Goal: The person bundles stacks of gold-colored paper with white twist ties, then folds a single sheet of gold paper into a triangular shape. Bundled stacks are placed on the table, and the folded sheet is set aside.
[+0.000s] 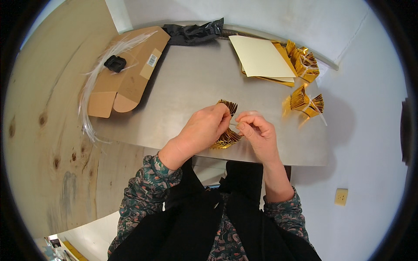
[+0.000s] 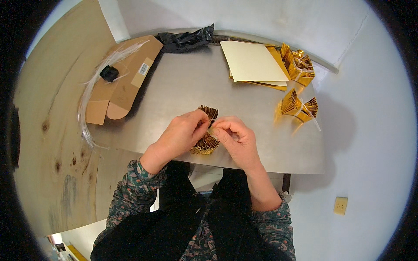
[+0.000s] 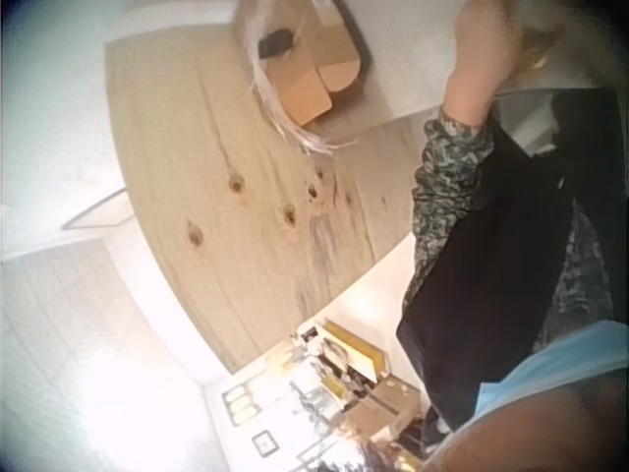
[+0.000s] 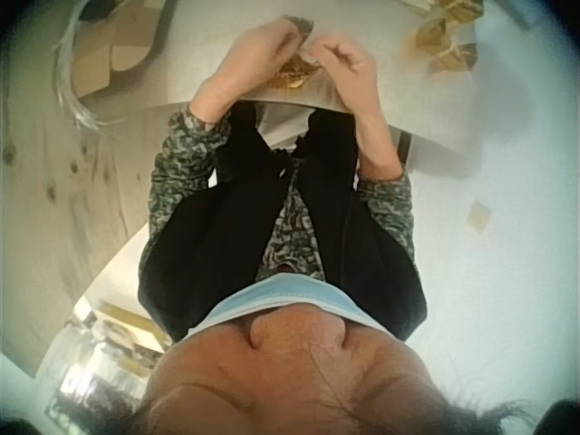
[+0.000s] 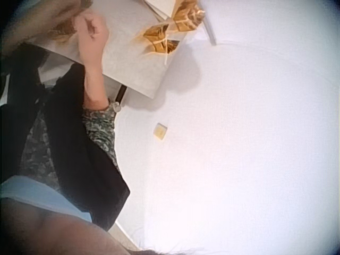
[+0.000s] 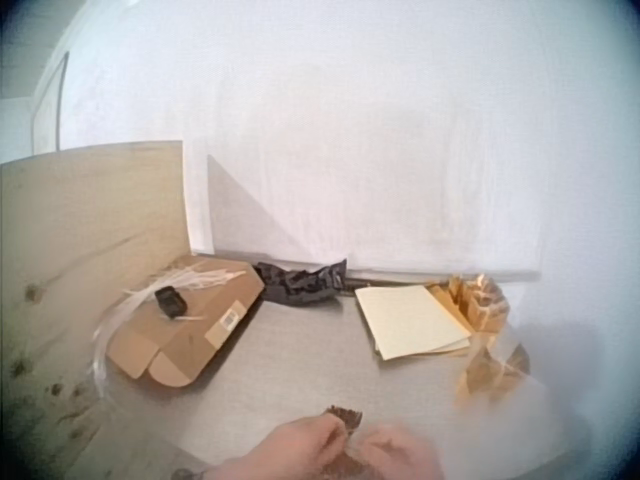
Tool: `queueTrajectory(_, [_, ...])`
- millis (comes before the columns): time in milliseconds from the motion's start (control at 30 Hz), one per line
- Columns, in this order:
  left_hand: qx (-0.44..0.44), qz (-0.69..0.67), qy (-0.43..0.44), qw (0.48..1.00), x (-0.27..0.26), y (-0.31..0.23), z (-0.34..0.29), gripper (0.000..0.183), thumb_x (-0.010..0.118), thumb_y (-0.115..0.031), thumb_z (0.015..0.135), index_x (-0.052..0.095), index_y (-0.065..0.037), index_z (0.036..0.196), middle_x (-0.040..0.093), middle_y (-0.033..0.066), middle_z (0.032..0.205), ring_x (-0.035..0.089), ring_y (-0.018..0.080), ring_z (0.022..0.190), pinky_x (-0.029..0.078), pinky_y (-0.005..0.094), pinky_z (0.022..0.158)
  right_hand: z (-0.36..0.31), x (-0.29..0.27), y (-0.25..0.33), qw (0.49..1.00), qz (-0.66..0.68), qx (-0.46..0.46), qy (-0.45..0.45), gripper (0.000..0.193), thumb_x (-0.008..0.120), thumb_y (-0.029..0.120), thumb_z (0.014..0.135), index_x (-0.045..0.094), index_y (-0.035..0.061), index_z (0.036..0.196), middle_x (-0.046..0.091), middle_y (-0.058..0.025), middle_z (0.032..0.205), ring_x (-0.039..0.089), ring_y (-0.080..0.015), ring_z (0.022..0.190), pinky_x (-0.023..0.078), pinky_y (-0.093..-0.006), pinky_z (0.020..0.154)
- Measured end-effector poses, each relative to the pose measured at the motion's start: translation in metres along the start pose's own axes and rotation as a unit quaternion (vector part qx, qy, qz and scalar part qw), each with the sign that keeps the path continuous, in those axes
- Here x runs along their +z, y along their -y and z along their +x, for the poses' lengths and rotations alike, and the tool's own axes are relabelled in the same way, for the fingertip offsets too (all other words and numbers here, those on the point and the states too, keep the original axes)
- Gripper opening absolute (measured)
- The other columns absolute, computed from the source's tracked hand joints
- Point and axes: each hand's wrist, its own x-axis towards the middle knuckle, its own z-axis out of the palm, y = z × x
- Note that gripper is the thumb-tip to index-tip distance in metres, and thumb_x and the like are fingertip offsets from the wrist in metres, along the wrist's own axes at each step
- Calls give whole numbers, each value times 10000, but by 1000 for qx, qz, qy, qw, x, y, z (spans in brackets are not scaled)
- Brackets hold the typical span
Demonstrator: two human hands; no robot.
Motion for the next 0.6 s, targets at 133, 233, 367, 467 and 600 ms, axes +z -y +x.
queueTrajectory(133, [13,29,30,999,-6,-3,3,143,614,-142,1003,601,0,1018,698,221,926,678,438,852,543,490,732,10,2,4,999,-49,-14,17,55,645,49,1023,673,2,1027,689,-67,1183,554,-73,813,474,-244,729])
queueTrajectory(233, [21,33,56,998,-10,-3,5,159,601,-149,1012,599,10,1017,697,229,932,676,442,880,539,504,755,19,0,4,991,-118,-52,25,57,635,43,1022,673,9,1048,707,-83,1147,556,-73,785,480,-252,702])
queueTrajectory(367, [34,31,66,997,-11,-4,6,167,594,-156,1017,599,11,1018,697,236,936,673,443,888,536,510,772,26,-3,6,976,-203,-76,26,63,645,68,1018,660,11,1039,711,-102,1039,624,-134,765,514,-305,680])
queueTrajectory(467, [29,40,81,996,-12,-6,6,167,596,-156,1016,600,11,1013,696,238,936,668,449,875,535,510,765,32,-4,8,953,-278,-118,25,77,666,86,1000,659,17,1034,697,-109,968,664,-217,770,535,-339,687])
queueTrajectory(600, [41,30,80,995,-15,-9,5,170,601,-159,1017,602,11,1010,694,239,922,666,453,862,535,512,754,36,-3,11,938,-318,-135,23,98,696,101,973,664,31,1034,681,-110,913,663,-276,782,541,-340,693])
